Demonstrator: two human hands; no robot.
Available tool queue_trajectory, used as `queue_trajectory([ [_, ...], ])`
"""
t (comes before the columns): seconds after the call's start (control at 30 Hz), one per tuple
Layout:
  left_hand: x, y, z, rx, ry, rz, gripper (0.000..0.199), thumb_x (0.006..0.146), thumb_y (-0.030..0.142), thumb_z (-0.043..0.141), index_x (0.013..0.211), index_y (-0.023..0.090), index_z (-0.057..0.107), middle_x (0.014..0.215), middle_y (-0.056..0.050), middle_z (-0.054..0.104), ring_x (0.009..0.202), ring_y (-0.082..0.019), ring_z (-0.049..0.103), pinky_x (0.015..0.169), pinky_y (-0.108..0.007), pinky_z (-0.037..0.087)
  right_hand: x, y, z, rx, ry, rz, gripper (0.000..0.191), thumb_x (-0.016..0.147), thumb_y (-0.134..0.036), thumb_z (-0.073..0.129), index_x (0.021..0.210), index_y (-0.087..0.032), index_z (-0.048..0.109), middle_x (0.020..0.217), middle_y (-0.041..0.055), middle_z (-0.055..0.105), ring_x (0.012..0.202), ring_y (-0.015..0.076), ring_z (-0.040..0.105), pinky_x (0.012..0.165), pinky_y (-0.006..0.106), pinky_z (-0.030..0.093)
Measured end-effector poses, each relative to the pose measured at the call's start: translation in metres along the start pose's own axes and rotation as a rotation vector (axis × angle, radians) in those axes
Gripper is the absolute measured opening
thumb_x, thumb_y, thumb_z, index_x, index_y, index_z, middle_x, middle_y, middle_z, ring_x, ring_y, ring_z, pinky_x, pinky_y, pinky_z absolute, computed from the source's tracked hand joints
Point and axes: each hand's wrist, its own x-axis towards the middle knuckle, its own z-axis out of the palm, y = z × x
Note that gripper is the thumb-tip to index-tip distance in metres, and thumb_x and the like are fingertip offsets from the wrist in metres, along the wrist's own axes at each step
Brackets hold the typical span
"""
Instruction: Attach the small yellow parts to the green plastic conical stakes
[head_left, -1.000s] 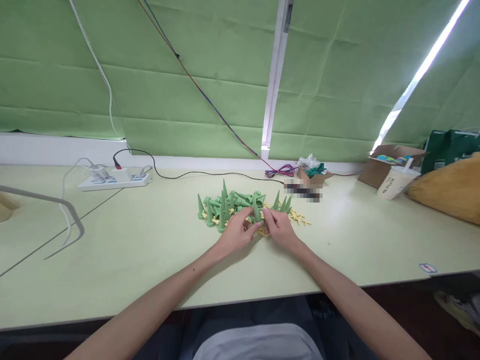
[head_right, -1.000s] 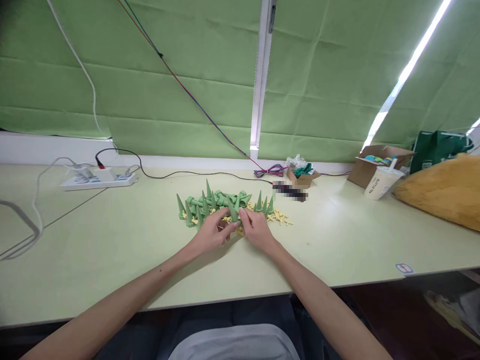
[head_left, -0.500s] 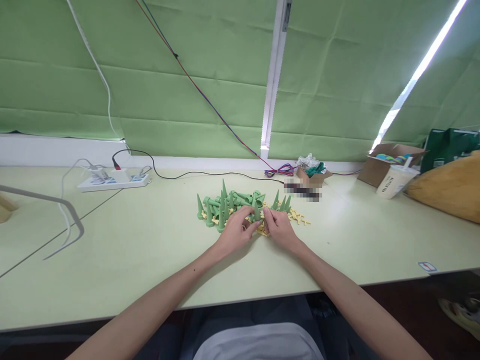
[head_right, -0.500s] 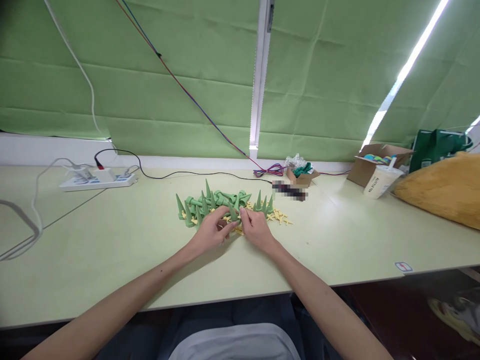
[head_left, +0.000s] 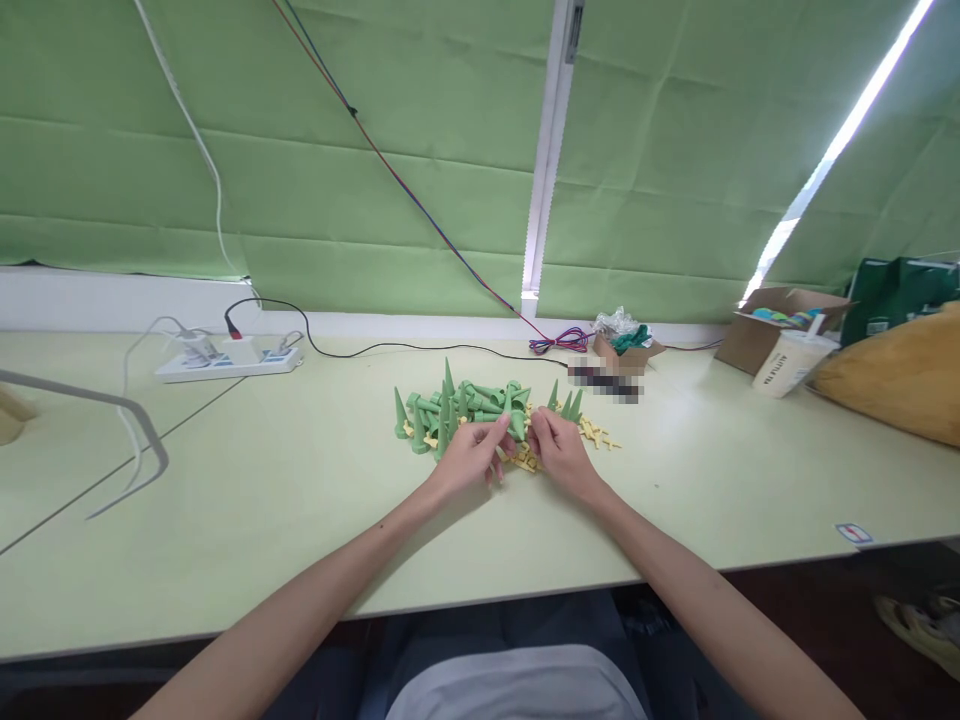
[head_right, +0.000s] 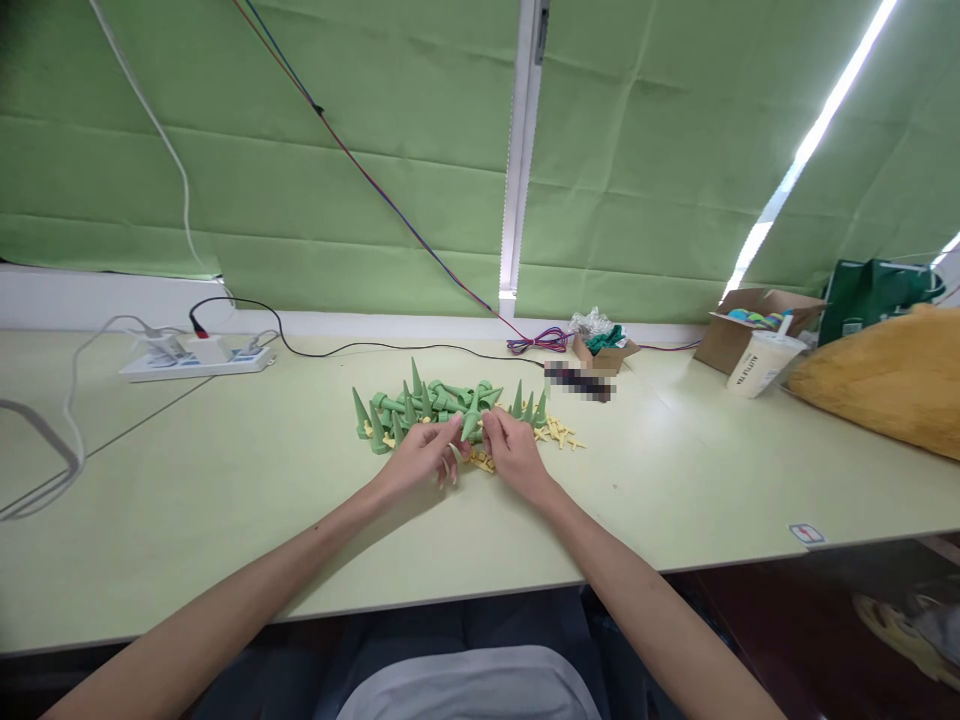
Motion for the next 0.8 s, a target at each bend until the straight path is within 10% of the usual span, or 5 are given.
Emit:
queue_trajectory([
  [0.8, -0.0023, -0.0009, -0.0040, 0.007, -0.104, 0.011, 0.043, 0.083, 0.060, 0.056, 0.076, 0.017, 0.053, 0.053, 0.001, 0.058, 0.043, -0.013, 0.056, 0.041, -0.024, 0.044, -0.0022, 0.0009, -0.0012, 0.008, -0.062, -0.004, 0.049, 0.100, -0.052, 0.030, 0.062, -0.022, 0.042, 0.050, -0.0023, 0.049, 0.046, 0.0133, 0.047, 0.052, 0.026, 0.038],
])
